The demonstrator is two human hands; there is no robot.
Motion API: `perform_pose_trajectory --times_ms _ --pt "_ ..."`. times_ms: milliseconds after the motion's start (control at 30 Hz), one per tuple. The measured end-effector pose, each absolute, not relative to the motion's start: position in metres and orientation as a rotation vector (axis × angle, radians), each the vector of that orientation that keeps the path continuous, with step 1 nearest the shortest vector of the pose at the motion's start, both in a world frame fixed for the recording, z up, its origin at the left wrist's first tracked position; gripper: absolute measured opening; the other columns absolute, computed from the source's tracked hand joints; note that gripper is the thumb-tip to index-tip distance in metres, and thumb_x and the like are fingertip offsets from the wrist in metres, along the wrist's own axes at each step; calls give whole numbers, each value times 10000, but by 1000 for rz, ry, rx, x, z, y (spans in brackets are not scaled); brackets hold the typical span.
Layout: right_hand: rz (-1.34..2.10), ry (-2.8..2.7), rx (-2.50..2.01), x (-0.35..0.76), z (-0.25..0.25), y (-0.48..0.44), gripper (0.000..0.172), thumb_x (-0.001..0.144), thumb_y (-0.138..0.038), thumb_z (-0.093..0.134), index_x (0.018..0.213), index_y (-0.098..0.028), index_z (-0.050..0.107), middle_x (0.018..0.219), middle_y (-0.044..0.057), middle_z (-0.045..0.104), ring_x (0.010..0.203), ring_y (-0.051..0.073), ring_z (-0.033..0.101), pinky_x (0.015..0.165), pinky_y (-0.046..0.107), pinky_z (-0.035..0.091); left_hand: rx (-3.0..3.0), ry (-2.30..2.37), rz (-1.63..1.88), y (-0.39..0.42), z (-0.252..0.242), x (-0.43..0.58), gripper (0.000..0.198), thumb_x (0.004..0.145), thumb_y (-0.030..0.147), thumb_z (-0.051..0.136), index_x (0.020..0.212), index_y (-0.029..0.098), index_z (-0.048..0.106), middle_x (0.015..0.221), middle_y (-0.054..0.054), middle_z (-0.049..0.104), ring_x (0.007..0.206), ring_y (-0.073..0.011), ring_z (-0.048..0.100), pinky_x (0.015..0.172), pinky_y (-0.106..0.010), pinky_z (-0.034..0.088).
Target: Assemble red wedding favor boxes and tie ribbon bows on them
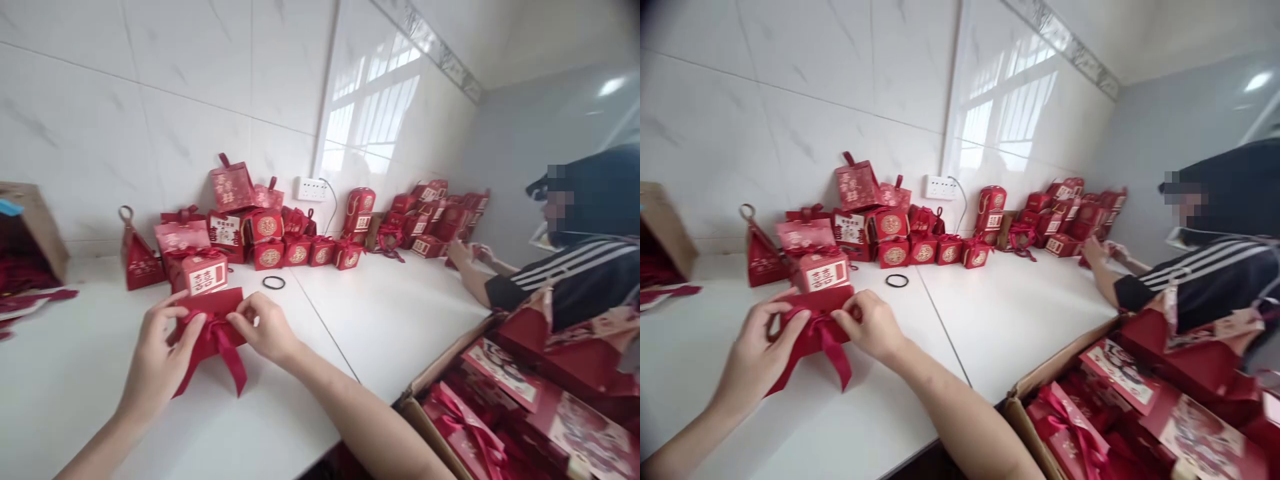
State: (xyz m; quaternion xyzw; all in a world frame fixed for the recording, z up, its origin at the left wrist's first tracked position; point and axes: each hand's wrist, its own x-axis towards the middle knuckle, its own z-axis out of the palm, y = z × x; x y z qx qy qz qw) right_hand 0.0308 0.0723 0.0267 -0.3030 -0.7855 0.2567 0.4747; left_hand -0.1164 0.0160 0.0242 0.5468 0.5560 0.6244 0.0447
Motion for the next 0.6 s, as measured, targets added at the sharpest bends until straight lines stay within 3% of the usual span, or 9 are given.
perform_pose_trajectory --times_ms 100,233,300,467,600 --pt "694 -1909 -753 31 26 76 214 797 -352 617 690 -206 504 696 -22 522 614 104 479 619 235 433 1701 1752 1965 14 28 -112 323 747 583 527 772 265 477 1134 -65 500 1149 -308 485 743 -466 554" --pt "859 -1839 -716 33 26 79 288 750 -464 641 665 -214 528 713 -12 549 627 115 493 625 254 440 1748 1848 2020 11 29 -109 345 729 648 487 751 305 461 961 -49 460 1112 -340 444 734 -582 524" --pt "913 -1801 -719 33 26 79 278 729 -456 652 660 -213 538 710 -10 558 627 119 500 630 262 444 1736 1876 2025 13 26 -110 337 741 644 472 753 308 462 891 -41 449 1038 -326 462 769 -586 504" --pt "1082 -1667 -726 34 26 77 240 696 -401 644 630 -199 533 727 -2 565 691 135 544 712 286 472 1597 1885 2003 17 11 -113 312 765 551 513 767 241 476 790 -12 489 767 -213 535 747 -422 490" --pt "1316 -1518 -648 36 28 72 285 658 -418 677 630 -184 516 1034 51 593 867 168 583 754 286 477 1629 1849 1972 12 8 -108 231 816 435 475 737 219 448 664 15 487 630 -147 499 624 -282 446"
